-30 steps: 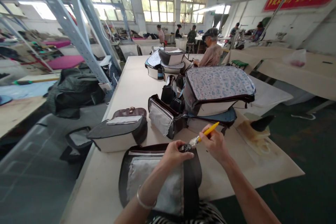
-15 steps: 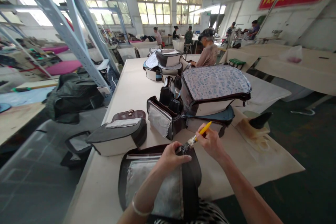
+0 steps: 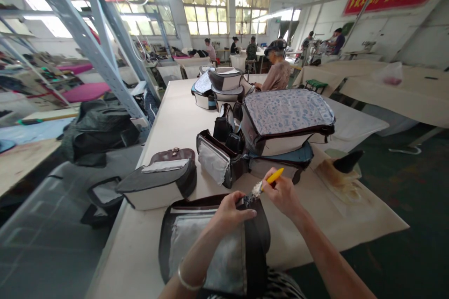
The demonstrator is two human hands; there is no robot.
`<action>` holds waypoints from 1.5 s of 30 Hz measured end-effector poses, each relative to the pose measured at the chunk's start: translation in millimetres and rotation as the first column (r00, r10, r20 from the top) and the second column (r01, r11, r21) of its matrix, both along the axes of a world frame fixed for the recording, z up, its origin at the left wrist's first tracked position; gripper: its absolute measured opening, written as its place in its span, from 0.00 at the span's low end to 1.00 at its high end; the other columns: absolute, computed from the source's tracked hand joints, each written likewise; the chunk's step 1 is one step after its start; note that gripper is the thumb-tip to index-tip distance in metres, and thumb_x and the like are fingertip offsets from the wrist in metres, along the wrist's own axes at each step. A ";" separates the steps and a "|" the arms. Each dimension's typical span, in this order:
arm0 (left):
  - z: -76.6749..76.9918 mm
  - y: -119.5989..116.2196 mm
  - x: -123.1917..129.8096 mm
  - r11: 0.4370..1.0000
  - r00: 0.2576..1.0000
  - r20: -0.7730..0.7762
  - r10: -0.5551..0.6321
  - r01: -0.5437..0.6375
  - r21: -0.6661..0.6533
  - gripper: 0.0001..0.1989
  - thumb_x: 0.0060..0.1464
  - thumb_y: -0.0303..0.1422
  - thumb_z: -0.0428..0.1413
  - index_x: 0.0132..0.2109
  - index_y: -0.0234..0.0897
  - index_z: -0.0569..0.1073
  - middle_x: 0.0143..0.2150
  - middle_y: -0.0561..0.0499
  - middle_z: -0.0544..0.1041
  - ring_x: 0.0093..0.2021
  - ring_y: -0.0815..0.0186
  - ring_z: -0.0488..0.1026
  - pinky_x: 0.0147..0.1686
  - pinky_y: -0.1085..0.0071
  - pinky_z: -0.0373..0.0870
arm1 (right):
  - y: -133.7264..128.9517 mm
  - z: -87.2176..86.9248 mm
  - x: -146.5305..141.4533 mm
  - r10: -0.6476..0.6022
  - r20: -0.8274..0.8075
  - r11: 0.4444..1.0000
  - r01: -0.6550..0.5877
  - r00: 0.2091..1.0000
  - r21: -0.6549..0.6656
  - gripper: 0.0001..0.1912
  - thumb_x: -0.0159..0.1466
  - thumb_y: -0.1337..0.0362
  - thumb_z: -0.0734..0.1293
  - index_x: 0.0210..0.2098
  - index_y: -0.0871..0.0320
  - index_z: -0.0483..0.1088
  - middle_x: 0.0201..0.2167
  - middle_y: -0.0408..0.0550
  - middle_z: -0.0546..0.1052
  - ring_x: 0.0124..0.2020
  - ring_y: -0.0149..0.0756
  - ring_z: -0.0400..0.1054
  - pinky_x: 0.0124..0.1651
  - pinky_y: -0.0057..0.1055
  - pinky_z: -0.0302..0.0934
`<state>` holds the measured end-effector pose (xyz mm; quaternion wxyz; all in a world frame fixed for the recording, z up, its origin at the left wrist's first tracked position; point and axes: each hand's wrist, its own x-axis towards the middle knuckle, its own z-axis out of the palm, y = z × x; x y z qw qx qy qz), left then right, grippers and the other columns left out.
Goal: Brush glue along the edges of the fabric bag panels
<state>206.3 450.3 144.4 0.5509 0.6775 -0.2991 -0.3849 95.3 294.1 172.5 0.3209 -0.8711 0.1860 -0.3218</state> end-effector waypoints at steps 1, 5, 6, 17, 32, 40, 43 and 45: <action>-0.6 -0.8 -0.1 1.000 1.000 -0.010 0.002 -0.002 0.005 0.20 0.35 0.36 0.68 0.36 0.33 0.71 0.30 0.53 0.74 0.31 0.67 0.69 0.32 0.72 0.62 | 2.6 2.5 -1.7 -0.007 0.018 1.000 0.007 1.000 0.005 0.08 0.63 0.60 0.62 0.30 0.56 0.63 0.19 0.38 0.66 0.21 0.30 0.62 0.28 0.27 0.53; -5.2 -4.2 -0.3 1.000 0.999 0.040 0.013 -0.013 0.009 0.20 0.35 0.35 0.68 0.36 0.33 0.72 0.29 0.53 0.74 0.31 0.67 0.68 0.33 0.72 0.62 | 11.9 10.4 -6.4 0.129 0.058 0.990 -0.132 0.990 0.046 0.06 0.63 0.61 0.61 0.30 0.55 0.63 0.19 0.37 0.65 0.20 0.29 0.61 0.26 0.26 0.53; -6.4 -4.9 -0.6 1.000 0.999 0.044 0.015 -0.016 0.009 0.20 0.34 0.35 0.67 0.35 0.32 0.72 0.29 0.54 0.73 0.31 0.68 0.68 0.33 0.72 0.61 | 12.7 11.0 -6.9 0.152 0.046 0.988 -0.154 0.987 0.034 0.06 0.63 0.62 0.61 0.30 0.55 0.63 0.19 0.37 0.65 0.20 0.29 0.60 0.27 0.26 0.52; -8.1 -8.1 -3.0 0.996 0.971 0.226 -0.078 0.063 0.069 0.19 0.40 0.40 0.65 0.37 0.34 0.70 0.29 0.54 0.71 0.31 0.67 0.67 0.32 0.71 0.61 | -4.0 -11.3 -16.3 0.016 0.028 0.999 -0.017 0.999 0.032 0.04 0.61 0.63 0.61 0.30 0.56 0.63 0.20 0.38 0.66 0.22 0.29 0.61 0.29 0.26 0.53; 53.1 13.6 20.3 0.855 0.878 -0.363 -0.313 0.095 -0.509 0.13 0.30 0.28 0.58 0.28 0.37 0.63 0.31 0.51 0.69 0.31 0.67 0.67 0.28 0.72 0.64 | 1.5 25.3 -66.3 -0.247 0.560 0.913 -0.003 0.791 0.407 0.09 0.63 0.58 0.66 0.33 0.56 0.66 0.24 0.39 0.67 0.23 0.29 0.60 0.27 0.27 0.55; 30.7 21.4 36.0 0.859 0.876 -0.436 -0.206 -0.051 -0.510 0.18 0.25 0.33 0.56 0.27 0.39 0.57 0.29 0.51 0.63 0.25 0.69 0.62 0.24 0.71 0.63 | 25.5 25.4 -40.7 -0.002 0.512 0.918 -0.202 0.859 0.342 0.06 0.65 0.60 0.65 0.34 0.56 0.66 0.27 0.40 0.67 0.27 0.29 0.62 0.30 0.27 0.57; 27.3 23.7 39.4 0.871 0.883 -0.437 -0.172 -0.071 -0.486 0.18 0.26 0.36 0.56 0.26 0.39 0.56 0.26 0.53 0.60 0.25 0.68 0.61 0.27 0.69 0.66 | 35.7 27.6 -25.5 0.102 0.528 0.897 -0.308 0.843 0.318 0.05 0.65 0.61 0.64 0.35 0.55 0.65 0.29 0.41 0.67 0.28 0.30 0.61 0.30 0.27 0.57; 24.1 25.1 40.9 0.864 0.868 -0.468 -0.164 -0.103 -0.493 0.18 0.27 0.36 0.56 0.26 0.39 0.56 0.25 0.53 0.59 0.26 0.68 0.61 0.30 0.67 0.68 | 40.7 26.5 -16.3 0.179 0.528 0.881 -0.374 0.830 0.290 0.03 0.65 0.62 0.63 0.36 0.55 0.65 0.29 0.40 0.66 0.28 0.29 0.61 0.30 0.27 0.57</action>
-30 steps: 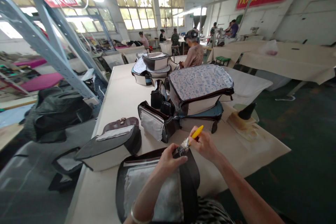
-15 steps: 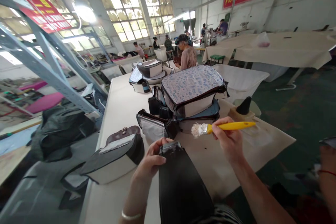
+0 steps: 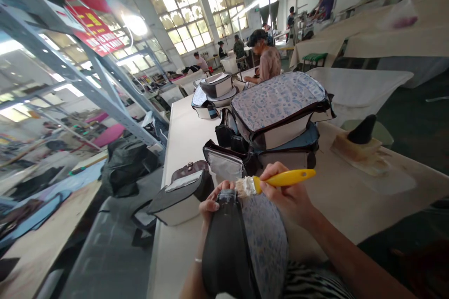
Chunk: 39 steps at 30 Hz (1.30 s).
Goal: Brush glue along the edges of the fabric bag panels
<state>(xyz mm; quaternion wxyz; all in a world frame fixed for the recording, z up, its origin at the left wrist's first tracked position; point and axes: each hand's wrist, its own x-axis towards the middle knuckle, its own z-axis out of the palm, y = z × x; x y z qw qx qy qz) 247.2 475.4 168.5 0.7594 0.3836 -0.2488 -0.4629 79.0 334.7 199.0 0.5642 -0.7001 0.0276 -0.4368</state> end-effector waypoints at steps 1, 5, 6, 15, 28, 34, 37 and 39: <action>-1.9 0.7 0.8 1.000 1.000 -0.027 -0.007 0.006 -0.023 0.17 0.27 0.35 0.56 0.27 0.39 0.56 0.25 0.54 0.59 0.25 0.68 0.61 0.31 0.67 0.69 | 1.7 -1.2 3.5 0.016 -0.005 0.999 -0.016 1.000 -0.032 0.03 0.65 0.63 0.63 0.36 0.55 0.64 0.29 0.40 0.67 0.28 0.29 0.61 0.30 0.28 0.57; -8.7 3.6 5.4 0.990 0.993 -0.100 -0.059 0.045 -0.136 0.16 0.28 0.33 0.55 0.28 0.38 0.58 0.27 0.53 0.61 0.26 0.68 0.63 0.33 0.67 0.69 | 5.6 -4.7 7.6 -0.016 -0.002 0.996 0.016 1.000 -0.087 0.02 0.65 0.67 0.63 0.35 0.55 0.64 0.28 0.39 0.66 0.28 0.28 0.61 0.32 0.28 0.57; -9.6 4.2 6.6 0.988 0.993 -0.100 -0.067 0.052 -0.146 0.16 0.28 0.33 0.55 0.28 0.38 0.58 0.27 0.53 0.61 0.26 0.68 0.64 0.33 0.67 0.69 | 6.7 -4.7 7.3 -0.010 0.006 0.998 0.010 1.000 -0.066 0.02 0.65 0.67 0.63 0.35 0.55 0.64 0.28 0.39 0.66 0.27 0.28 0.61 0.31 0.27 0.57; -4.7 11.9 5.9 0.994 0.997 -0.055 -0.055 0.049 -0.097 0.17 0.30 0.33 0.56 0.30 0.38 0.58 0.25 0.54 0.61 0.23 0.70 0.62 0.23 0.72 0.62 | 14.0 -6.5 13.3 -0.014 0.060 1.000 0.013 0.998 0.025 0.02 0.66 0.64 0.65 0.37 0.54 0.65 0.30 0.40 0.68 0.29 0.28 0.63 0.32 0.26 0.59; -13.3 22.7 9.2 0.995 0.995 -0.095 0.028 -0.037 -0.088 0.15 0.31 0.34 0.54 0.30 0.39 0.59 0.25 0.53 0.63 0.24 0.68 0.63 0.23 0.71 0.62 | 37.4 -12.5 11.2 -0.112 0.083 0.981 0.123 0.990 -0.151 0.04 0.64 0.69 0.65 0.37 0.54 0.65 0.29 0.38 0.69 0.26 0.26 0.64 0.30 0.25 0.59; -12.4 32.5 11.6 0.988 0.989 -0.124 0.086 -0.101 -0.114 0.17 0.27 0.33 0.55 0.29 0.39 0.58 0.30 0.52 0.62 0.35 0.62 0.69 0.35 0.66 0.69 | 17.3 -19.5 -0.8 -0.292 0.115 0.954 0.298 0.949 -0.034 0.04 0.65 0.67 0.65 0.39 0.54 0.66 0.32 0.40 0.69 0.31 0.28 0.66 0.35 0.26 0.62; -11.9 37.0 11.7 0.980 0.984 -0.147 0.101 -0.124 -0.156 0.17 0.27 0.32 0.55 0.29 0.39 0.58 0.29 0.53 0.61 0.35 0.63 0.68 0.41 0.63 0.70 | 4.8 -29.0 -10.4 -0.390 0.066 0.920 0.392 0.918 -0.024 0.03 0.65 0.64 0.66 0.38 0.55 0.66 0.32 0.41 0.69 0.30 0.28 0.66 0.32 0.25 0.61; -11.9 39.9 11.1 0.977 0.982 -0.161 0.097 -0.125 -0.176 0.17 0.27 0.31 0.56 0.28 0.39 0.57 0.29 0.53 0.60 0.35 0.63 0.68 0.42 0.62 0.70 | -1.7 -37.2 -15.7 -0.442 0.031 0.897 0.443 0.896 -0.012 0.05 0.65 0.62 0.66 0.37 0.55 0.66 0.32 0.42 0.70 0.30 0.29 0.66 0.30 0.25 0.61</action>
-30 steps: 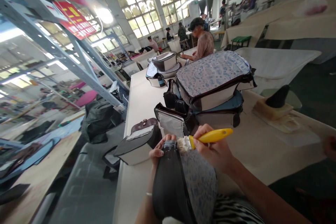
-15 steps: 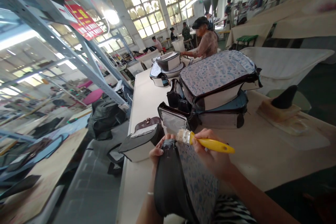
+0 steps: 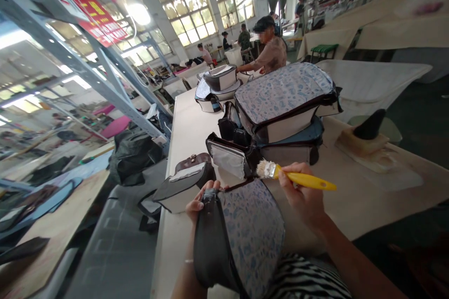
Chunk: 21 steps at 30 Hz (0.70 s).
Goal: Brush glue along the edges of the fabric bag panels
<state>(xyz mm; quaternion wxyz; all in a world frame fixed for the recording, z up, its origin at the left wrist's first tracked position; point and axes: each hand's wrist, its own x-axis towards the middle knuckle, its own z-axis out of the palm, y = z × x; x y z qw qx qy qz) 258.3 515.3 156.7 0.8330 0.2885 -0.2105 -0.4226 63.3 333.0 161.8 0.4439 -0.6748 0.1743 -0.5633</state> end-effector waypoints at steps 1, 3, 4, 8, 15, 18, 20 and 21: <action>-0.2 1.5 -0.4 1.000 1.000 -0.004 -0.005 0.005 0.002 0.18 0.26 0.31 0.56 0.28 0.39 0.57 0.29 0.53 0.60 0.36 0.62 0.68 0.43 0.62 0.70 | -2.4 -4.2 -2.1 -0.026 -0.021 1.000 0.026 0.999 0.013 0.06 0.64 0.61 0.66 0.37 0.56 0.66 0.31 0.42 0.70 0.29 0.29 0.66 0.30 0.25 0.61; -1.0 4.8 -1.1 1.000 1.000 -0.012 0.004 -0.004 0.027 0.18 0.27 0.31 0.56 0.28 0.39 0.57 0.29 0.54 0.59 0.37 0.60 0.69 0.43 0.62 0.70 | -5.7 -12.3 -5.2 -0.064 -0.077 0.997 0.067 0.995 0.038 0.07 0.64 0.59 0.66 0.35 0.56 0.67 0.29 0.42 0.71 0.26 0.29 0.66 0.28 0.26 0.61; -1.4 6.5 -1.4 0.999 1.000 -0.015 0.010 -0.010 0.046 0.18 0.27 0.32 0.57 0.29 0.39 0.57 0.29 0.54 0.59 0.39 0.59 0.69 0.42 0.62 0.70 | -6.6 -16.0 -6.1 -0.074 -0.107 0.995 0.080 0.992 0.051 0.08 0.64 0.58 0.66 0.35 0.56 0.67 0.28 0.42 0.71 0.25 0.29 0.65 0.27 0.26 0.61; 0.3 12.1 -0.9 0.995 1.000 0.000 0.026 -0.026 0.091 0.18 0.29 0.33 0.57 0.29 0.39 0.57 0.29 0.54 0.59 0.38 0.59 0.69 0.40 0.63 0.70 | -10.1 -33.9 -7.0 -0.081 -0.188 0.994 0.092 0.979 0.053 0.09 0.65 0.57 0.65 0.34 0.56 0.67 0.25 0.41 0.72 0.22 0.30 0.65 0.26 0.27 0.60; 17.8 32.9 24.1 0.962 0.964 0.226 -0.142 0.081 0.261 0.13 0.28 0.31 0.58 0.27 0.37 0.63 0.30 0.50 0.64 0.37 0.59 0.67 0.48 0.57 0.67 | -20.0 -113.9 8.5 0.133 -0.367 0.990 -0.137 0.921 0.015 0.13 0.66 0.63 0.59 0.47 0.57 0.68 0.36 0.50 0.76 0.37 0.38 0.71 0.42 0.35 0.65; 24.3 50.0 47.4 0.900 0.889 0.367 -0.274 0.103 0.424 0.13 0.28 0.32 0.59 0.28 0.36 0.69 0.30 0.47 0.68 0.42 0.53 0.69 0.49 0.54 0.66 | -12.5 -148.1 28.4 0.248 -0.450 0.968 -0.204 0.858 0.144 0.09 0.62 0.61 0.62 0.40 0.58 0.67 0.32 0.47 0.74 0.32 0.37 0.68 0.38 0.34 0.63; 35.6 60.6 62.6 0.824 0.821 0.421 -0.386 0.102 0.557 0.12 0.30 0.33 0.60 0.28 0.37 0.71 0.31 0.44 0.71 0.44 0.49 0.70 0.49 0.53 0.66 | -4.1 -159.6 41.0 0.301 -0.437 0.953 -0.244 0.848 0.182 0.08 0.59 0.59 0.66 0.33 0.57 0.65 0.28 0.43 0.71 0.29 0.34 0.66 0.35 0.31 0.61; 44.3 64.7 68.6 0.772 0.788 0.421 -0.450 0.106 0.627 0.12 0.32 0.35 0.60 0.30 0.37 0.73 0.32 0.43 0.73 0.43 0.48 0.70 0.48 0.53 0.66 | 0.2 -161.6 45.7 0.330 -0.425 0.942 -0.267 0.843 0.202 0.09 0.58 0.59 0.67 0.31 0.57 0.64 0.27 0.41 0.69 0.27 0.33 0.64 0.33 0.29 0.60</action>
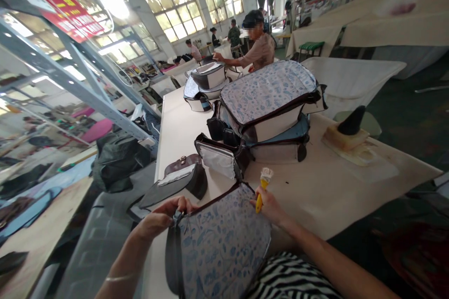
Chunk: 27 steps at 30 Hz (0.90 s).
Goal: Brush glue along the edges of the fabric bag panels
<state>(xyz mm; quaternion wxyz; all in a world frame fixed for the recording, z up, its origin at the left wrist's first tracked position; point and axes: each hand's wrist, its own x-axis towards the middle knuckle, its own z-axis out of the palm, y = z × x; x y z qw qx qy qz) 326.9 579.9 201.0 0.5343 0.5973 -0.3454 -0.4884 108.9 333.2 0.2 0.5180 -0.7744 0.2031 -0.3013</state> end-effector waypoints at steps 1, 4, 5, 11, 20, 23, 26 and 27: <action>10.3 2.9 4.4 0.996 0.999 0.033 -0.035 0.032 0.086 0.14 0.36 0.37 0.60 0.33 0.37 0.75 0.34 0.42 0.75 0.43 0.47 0.71 0.48 0.53 0.66 | 4.2 0.2 3.1 0.021 0.008 0.999 -0.021 1.000 0.026 0.10 0.58 0.59 0.67 0.30 0.56 0.63 0.26 0.40 0.68 0.27 0.32 0.63 0.32 0.28 0.59; 38.2 2.9 6.7 0.937 0.980 0.117 -0.163 0.117 0.329 0.21 0.47 0.44 0.56 0.44 0.35 0.77 0.40 0.40 0.79 0.44 0.48 0.74 0.49 0.54 0.66 | 15.4 9.5 3.5 0.058 0.044 0.992 -0.063 0.997 0.107 0.11 0.61 0.57 0.64 0.28 0.56 0.60 0.26 0.39 0.65 0.26 0.30 0.61 0.29 0.25 0.57; 41.4 -0.1 4.3 0.904 0.965 0.154 -0.214 0.136 0.405 0.21 0.50 0.45 0.56 0.46 0.35 0.77 0.42 0.40 0.79 0.44 0.49 0.74 0.50 0.54 0.66 | 18.9 13.9 1.3 0.064 0.056 0.989 -0.070 0.996 0.131 0.12 0.62 0.56 0.62 0.28 0.56 0.59 0.25 0.40 0.65 0.25 0.29 0.61 0.28 0.24 0.57; -38.4 -52.2 -23.9 0.900 0.739 0.615 -0.276 -0.026 0.435 0.21 0.42 0.46 0.63 0.43 0.43 0.77 0.43 0.46 0.80 0.44 0.50 0.75 0.47 0.58 0.70 | 33.0 29.1 -19.0 0.045 0.111 0.991 -0.058 0.993 0.118 0.17 0.68 0.55 0.50 0.27 0.54 0.57 0.23 0.41 0.65 0.22 0.29 0.59 0.24 0.23 0.55; -109.6 -170.1 -99.5 0.982 0.570 0.821 0.046 -0.178 0.068 0.19 0.48 0.52 0.56 0.38 0.43 0.76 0.33 0.52 0.80 0.35 0.56 0.76 0.35 0.66 0.73 | 13.6 23.1 -61.0 -0.146 0.156 0.977 0.167 0.977 -0.131 0.08 0.59 0.59 0.60 0.27 0.54 0.58 0.25 0.41 0.66 0.26 0.31 0.60 0.30 0.27 0.56; -107.6 -186.9 -112.7 0.997 0.611 0.792 0.017 -0.072 0.034 0.18 0.50 0.50 0.55 0.37 0.42 0.77 0.34 0.51 0.80 0.36 0.57 0.76 0.38 0.66 0.72 | 8.2 21.6 -77.2 -0.236 0.119 0.961 0.249 0.965 -0.120 0.10 0.61 0.59 0.61 0.26 0.54 0.56 0.23 0.38 0.63 0.23 0.29 0.59 0.27 0.25 0.53; -105.4 -197.2 -117.0 0.999 0.685 0.728 -0.026 0.033 0.005 0.16 0.50 0.47 0.55 0.37 0.41 0.78 0.35 0.49 0.78 0.38 0.57 0.75 0.40 0.66 0.71 | 3.0 22.0 -91.5 -0.280 0.073 0.950 0.287 0.957 -0.125 0.10 0.62 0.59 0.62 0.27 0.55 0.58 0.23 0.38 0.63 0.23 0.28 0.58 0.26 0.24 0.53; -103.2 -198.7 -118.0 0.998 0.709 0.704 -0.044 0.057 0.006 0.16 0.51 0.46 0.55 0.37 0.41 0.79 0.33 0.49 0.77 0.37 0.57 0.74 0.38 0.66 0.70 | 0.9 23.5 -96.0 -0.284 0.057 0.948 0.290 0.957 -0.129 0.10 0.62 0.59 0.63 0.27 0.55 0.58 0.23 0.38 0.63 0.24 0.28 0.59 0.27 0.24 0.54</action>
